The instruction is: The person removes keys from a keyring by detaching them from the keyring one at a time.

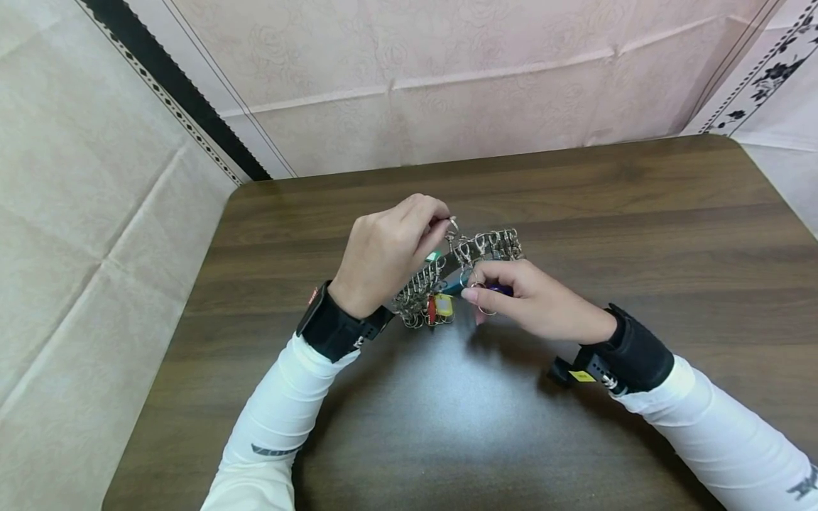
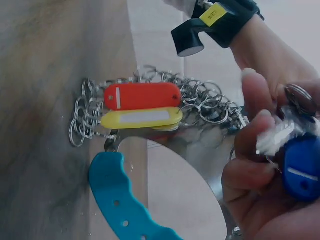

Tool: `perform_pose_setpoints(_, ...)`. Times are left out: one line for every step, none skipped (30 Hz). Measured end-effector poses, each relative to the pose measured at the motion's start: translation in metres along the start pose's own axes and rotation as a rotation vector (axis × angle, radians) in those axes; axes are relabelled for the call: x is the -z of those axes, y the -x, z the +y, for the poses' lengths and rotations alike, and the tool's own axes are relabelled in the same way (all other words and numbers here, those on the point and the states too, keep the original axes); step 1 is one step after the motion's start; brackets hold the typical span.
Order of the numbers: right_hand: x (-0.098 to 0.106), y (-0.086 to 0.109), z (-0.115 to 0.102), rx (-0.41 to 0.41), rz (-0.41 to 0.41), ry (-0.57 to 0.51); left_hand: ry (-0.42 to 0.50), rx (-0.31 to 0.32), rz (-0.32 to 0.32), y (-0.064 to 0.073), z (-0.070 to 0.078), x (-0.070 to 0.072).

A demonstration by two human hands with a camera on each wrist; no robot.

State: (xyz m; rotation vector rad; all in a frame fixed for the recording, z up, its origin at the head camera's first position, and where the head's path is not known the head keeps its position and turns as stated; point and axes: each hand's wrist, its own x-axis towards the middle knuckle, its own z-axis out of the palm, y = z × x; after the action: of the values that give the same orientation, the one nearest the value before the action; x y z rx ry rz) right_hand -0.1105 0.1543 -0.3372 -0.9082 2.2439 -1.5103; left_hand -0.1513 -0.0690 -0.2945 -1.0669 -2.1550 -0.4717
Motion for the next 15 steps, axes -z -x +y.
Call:
perform_pose_setpoints(-0.0001, 0.0004, -0.0008, 0.005, 0.011, -0.019, -0.001, 0.004, -0.001, 0.0001, -0.0001, 0.0000)
perform_pose_setpoints(-0.0002, 0.0011, -0.0018, 0.009, 0.024, -0.040, 0.000, 0.008, -0.003, 0.0001, 0.0000, 0.0002)
perform_pose_setpoints(-0.0002, 0.0018, -0.0027, 0.016, 0.035, -0.064, 0.001, 0.012, -0.005, 0.0000, -0.0001, 0.0004)
perform_pose_setpoints(-0.0002, 0.0025, -0.0037, 0.025, 0.048, -0.089, 0.002, 0.016, -0.007, 0.0000, -0.0001, 0.0006)
perform_pose_setpoints(-0.0003, 0.0030, -0.0047, 0.035, 0.060, -0.119, 0.003, 0.020, -0.010, -0.0001, -0.0001, 0.0008)
perform_pose_setpoints(-0.0004, 0.0036, -0.0055, 0.049, 0.070, -0.152, 0.002, 0.024, -0.012, -0.0001, -0.0002, 0.0010)
perform_pose_setpoints(-0.0006, 0.0039, -0.0061, 0.067, 0.080, -0.179, 0.002, 0.026, -0.014, -0.0001, -0.0003, 0.0012)
perform_pose_setpoints(-0.0007, 0.0041, -0.0066, 0.086, 0.087, -0.206, 0.002, 0.028, -0.017, -0.0002, -0.0003, 0.0013)
perform_pose_setpoints(-0.0008, 0.0041, -0.0069, 0.107, 0.092, -0.230, 0.001, 0.030, -0.019, -0.0002, -0.0006, 0.0011)
perform_pose_setpoints(-0.0010, 0.0039, -0.0073, 0.125, 0.098, -0.249, -0.001, 0.032, -0.021, -0.0003, -0.0008, 0.0009)
perform_pose_setpoints(-0.0013, 0.0036, -0.0074, 0.147, 0.101, -0.269, -0.004, 0.036, -0.023, -0.0005, -0.0010, 0.0008)
perform_pose_setpoints(-0.0015, 0.0035, -0.0077, 0.162, 0.103, -0.285, -0.007, 0.040, -0.024, -0.0005, -0.0012, 0.0006)
perform_pose_setpoints(-0.0019, 0.0032, -0.0079, 0.175, 0.106, -0.297, -0.008, 0.043, -0.027, -0.0005, -0.0014, 0.0002)
perform_pose_setpoints(-0.0022, 0.0028, -0.0081, 0.188, 0.108, -0.311, -0.010, 0.047, -0.031, -0.0006, -0.0017, -0.0003)
perform_pose_setpoints(-0.0026, 0.0025, -0.0083, 0.198, 0.111, -0.317, -0.011, 0.050, -0.034, -0.0006, -0.0017, -0.0005)
